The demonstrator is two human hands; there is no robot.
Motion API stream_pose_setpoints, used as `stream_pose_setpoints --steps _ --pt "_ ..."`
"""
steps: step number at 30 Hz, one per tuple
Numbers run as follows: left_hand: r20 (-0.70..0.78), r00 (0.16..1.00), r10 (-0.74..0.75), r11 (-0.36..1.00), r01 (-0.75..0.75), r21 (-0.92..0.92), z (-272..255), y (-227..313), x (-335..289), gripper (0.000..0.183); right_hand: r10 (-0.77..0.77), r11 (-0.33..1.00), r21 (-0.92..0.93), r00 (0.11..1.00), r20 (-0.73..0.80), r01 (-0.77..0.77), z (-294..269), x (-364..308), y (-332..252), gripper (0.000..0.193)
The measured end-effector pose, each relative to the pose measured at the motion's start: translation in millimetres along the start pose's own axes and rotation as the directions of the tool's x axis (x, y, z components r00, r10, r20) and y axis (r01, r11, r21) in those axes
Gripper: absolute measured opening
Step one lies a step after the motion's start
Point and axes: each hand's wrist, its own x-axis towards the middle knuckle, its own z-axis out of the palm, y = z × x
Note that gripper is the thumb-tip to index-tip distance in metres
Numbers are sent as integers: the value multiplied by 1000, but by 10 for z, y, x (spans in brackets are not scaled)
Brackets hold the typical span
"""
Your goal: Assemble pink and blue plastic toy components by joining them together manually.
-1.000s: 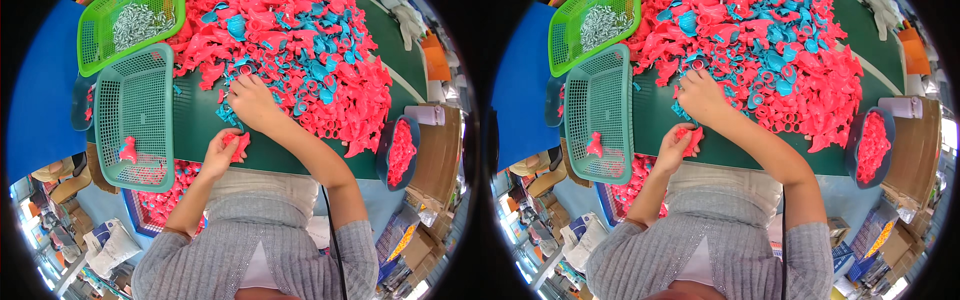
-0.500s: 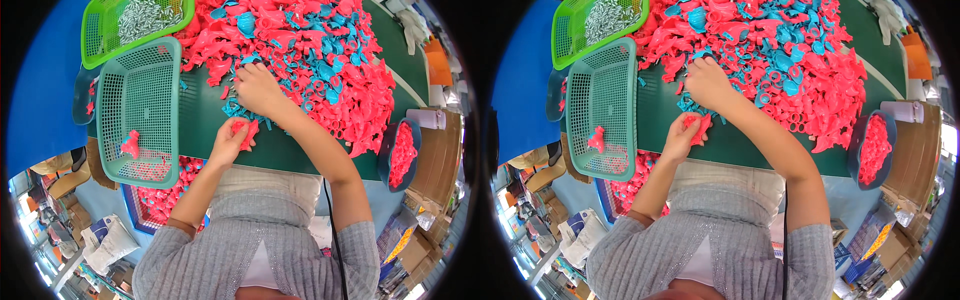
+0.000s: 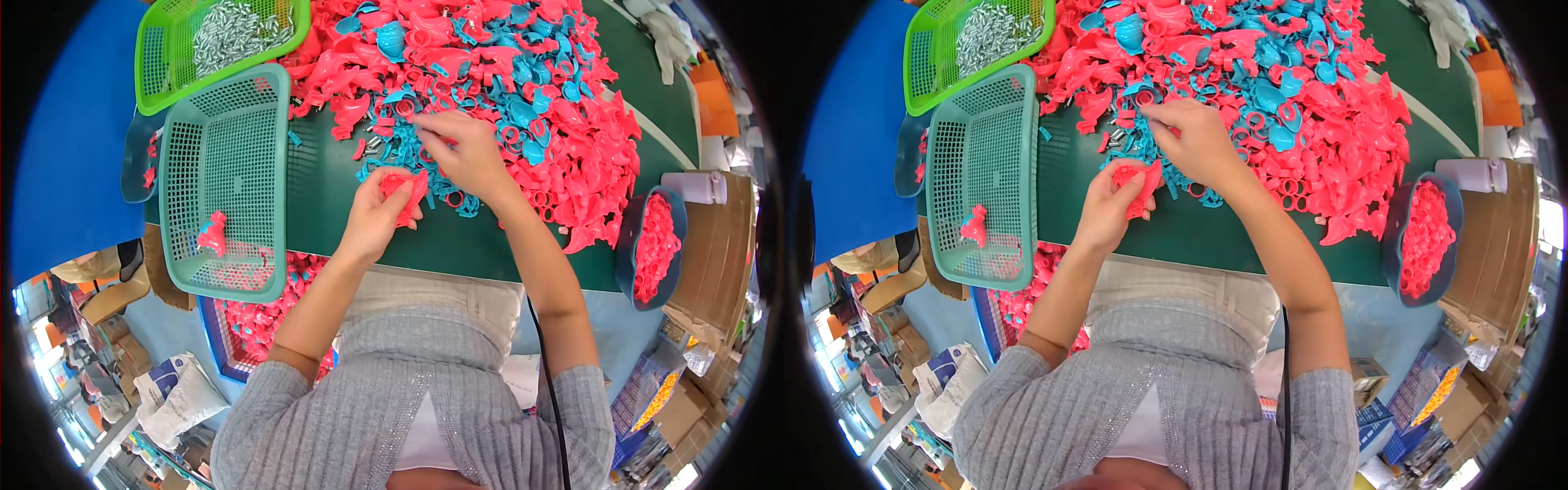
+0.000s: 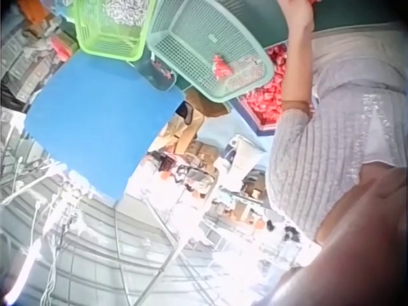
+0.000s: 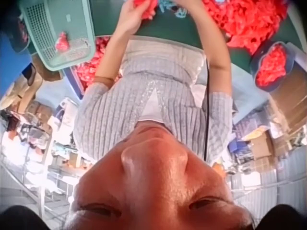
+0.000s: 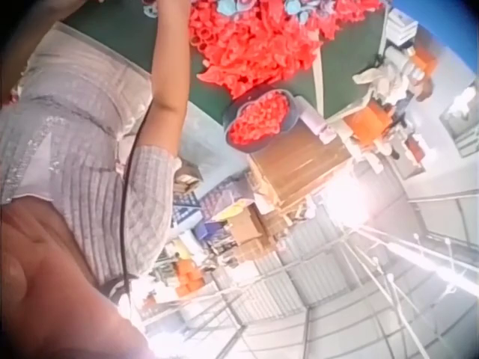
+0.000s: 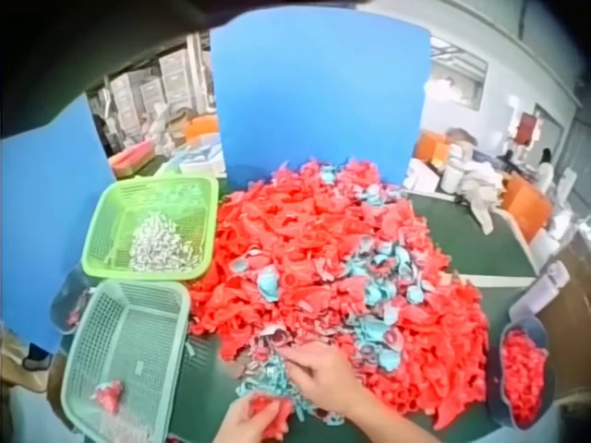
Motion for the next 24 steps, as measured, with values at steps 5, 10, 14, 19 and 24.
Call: stream_pose_setpoints --steps 5,10,14,19,24 --pt "51 998 -21 995 16 98 217 121 -51 16 299 734 544 913 279 -407 -259 -330 -222 18" --pt "93 994 -51 989 38 141 389 151 -122 16 291 629 667 917 274 -399 -391 -479 -305 14" --pt "133 990 -50 976 20 215 448 152 -162 17 303 615 690 922 239 -381 -440 -533 -328 14" --pt "143 990 -6 964 -32 262 501 99 -218 17 195 770 595 972 128 -233 -376 -578 -297 11" --pt "115 993 -35 953 -1 302 436 -73 -266 17 304 511 771 919 252 -380 -211 -677 -223 9"
